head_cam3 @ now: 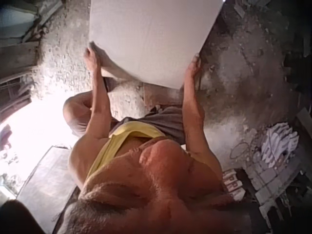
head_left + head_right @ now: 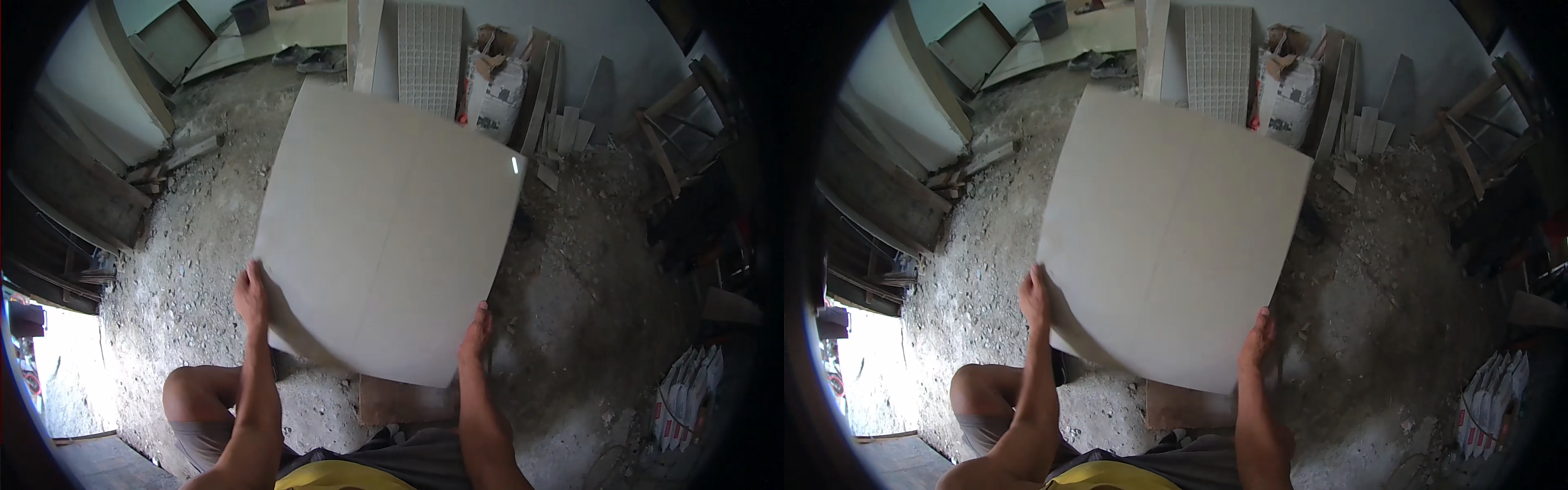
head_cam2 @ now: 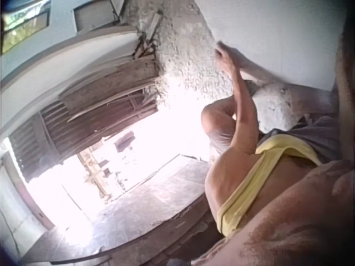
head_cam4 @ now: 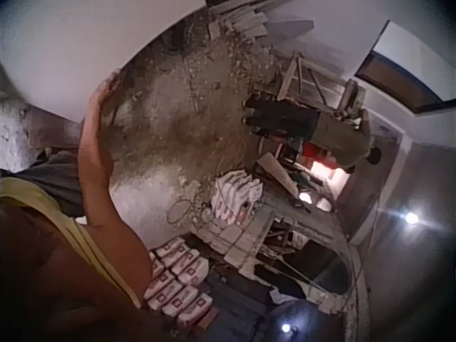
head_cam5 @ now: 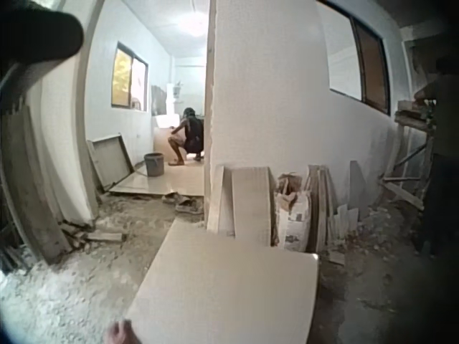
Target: The person measures and marks a tile with a tape measure, a pencil, and a straight edge, then cuts along the marked line using an angle grinder.
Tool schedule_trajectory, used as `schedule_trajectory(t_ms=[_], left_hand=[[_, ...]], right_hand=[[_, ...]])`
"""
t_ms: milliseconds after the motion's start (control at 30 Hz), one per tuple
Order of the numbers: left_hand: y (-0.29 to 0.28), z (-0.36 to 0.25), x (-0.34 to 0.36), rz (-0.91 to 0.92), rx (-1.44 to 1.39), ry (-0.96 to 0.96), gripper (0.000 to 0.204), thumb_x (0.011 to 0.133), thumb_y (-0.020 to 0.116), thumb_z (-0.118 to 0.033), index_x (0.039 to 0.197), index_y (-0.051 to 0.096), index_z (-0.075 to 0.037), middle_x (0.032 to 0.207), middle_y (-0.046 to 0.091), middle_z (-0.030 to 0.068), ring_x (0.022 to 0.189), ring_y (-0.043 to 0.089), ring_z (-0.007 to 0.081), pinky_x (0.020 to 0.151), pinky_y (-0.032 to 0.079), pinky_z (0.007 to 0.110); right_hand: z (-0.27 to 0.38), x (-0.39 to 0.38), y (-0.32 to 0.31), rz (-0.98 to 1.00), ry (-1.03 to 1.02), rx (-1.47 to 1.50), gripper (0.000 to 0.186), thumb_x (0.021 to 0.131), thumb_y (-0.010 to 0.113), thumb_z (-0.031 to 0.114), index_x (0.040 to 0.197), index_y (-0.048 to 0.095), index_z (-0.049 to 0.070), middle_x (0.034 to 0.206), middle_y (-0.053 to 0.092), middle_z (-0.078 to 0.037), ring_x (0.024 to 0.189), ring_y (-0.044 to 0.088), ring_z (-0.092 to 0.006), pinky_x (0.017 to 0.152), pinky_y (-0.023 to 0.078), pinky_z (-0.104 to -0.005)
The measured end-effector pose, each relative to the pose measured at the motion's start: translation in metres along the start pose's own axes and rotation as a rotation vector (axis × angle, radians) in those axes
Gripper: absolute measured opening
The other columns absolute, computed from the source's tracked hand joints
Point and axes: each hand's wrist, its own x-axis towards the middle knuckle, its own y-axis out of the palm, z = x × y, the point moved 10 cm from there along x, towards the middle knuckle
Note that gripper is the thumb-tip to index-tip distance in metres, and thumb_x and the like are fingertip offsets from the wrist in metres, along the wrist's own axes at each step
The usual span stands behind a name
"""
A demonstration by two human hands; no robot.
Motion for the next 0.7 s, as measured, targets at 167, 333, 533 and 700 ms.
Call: schedule_trajectory(t_ms=[167, 333, 533, 700], left_hand=[[-0.14, -0.272, 0.07, -0.126, -0.04, 0.477, 0.046, 0.094, 0.061, -0.047, 0.088, 0.068, -0.002, 0.077, 0.066, 0.0156, 0.072, 0.063, 0.0271, 0.07, 0.048, 0.037], [-0.222, -0.542, -0.016, -0.15, -0.106, 1.098, 0.051, 0.09, 0.061, -0.059, 0.092, 0.074, -0.009, 0.074, 0.069, 0.0125, 0.064, 0.068, 0.018, 0.063, 0.054, 0.033], [-0.187, -0.667, -0.166, -0.069, 0.264, 1.892, 0.079, 0.092, 0.03, -0.079, 0.066, 0.058, -0.01, 0.045, 0.038, -0.0042, 0.039, 0.028, 0.0082, 0.038, 0.031, 0.034], [-0.149, -0.629, -0.25, -0.151, 0.057, 2.274, 0.06, 0.094, 0.046, -0.065, 0.069, 0.061, -0.013, 0.053, 0.056, 0.0023, 0.047, 0.056, 0.0179, 0.045, 0.046, 0.034]], right_hand=[[0.02, -0.059, 0.093, 0.5, 0.247, 0.307, 0.056, 0.096, 0.052, 0.056, 0.126, 0.052, 0.008, 0.115, 0.06, -0.008, 0.105, 0.059, -0.021, 0.082, 0.05, -0.0383], [0.09, -0.101, 0.166, 0.721, 0.275, 0.461, 0.065, 0.096, 0.052, 0.056, 0.142, 0.042, 0.01, 0.129, 0.055, -0.012, 0.107, 0.061, -0.0269, 0.083, 0.053, -0.0431], [0.306, -0.245, 0.106, 1.138, -0.315, 0.074, 0.038, 0.096, 0.063, 0.019, 0.126, 0.052, -0.001, 0.106, 0.064, -0.014, 0.087, 0.065, -0.0142, 0.066, 0.054, -0.0265], [0.509, -0.231, -0.108, -0.232, -1.407, -0.444, 0.053, 0.093, 0.067, 0.025, 0.135, 0.047, 0.0, 0.126, 0.055, -0.016, 0.108, 0.055, -0.0257, 0.09, 0.047, -0.0407]])
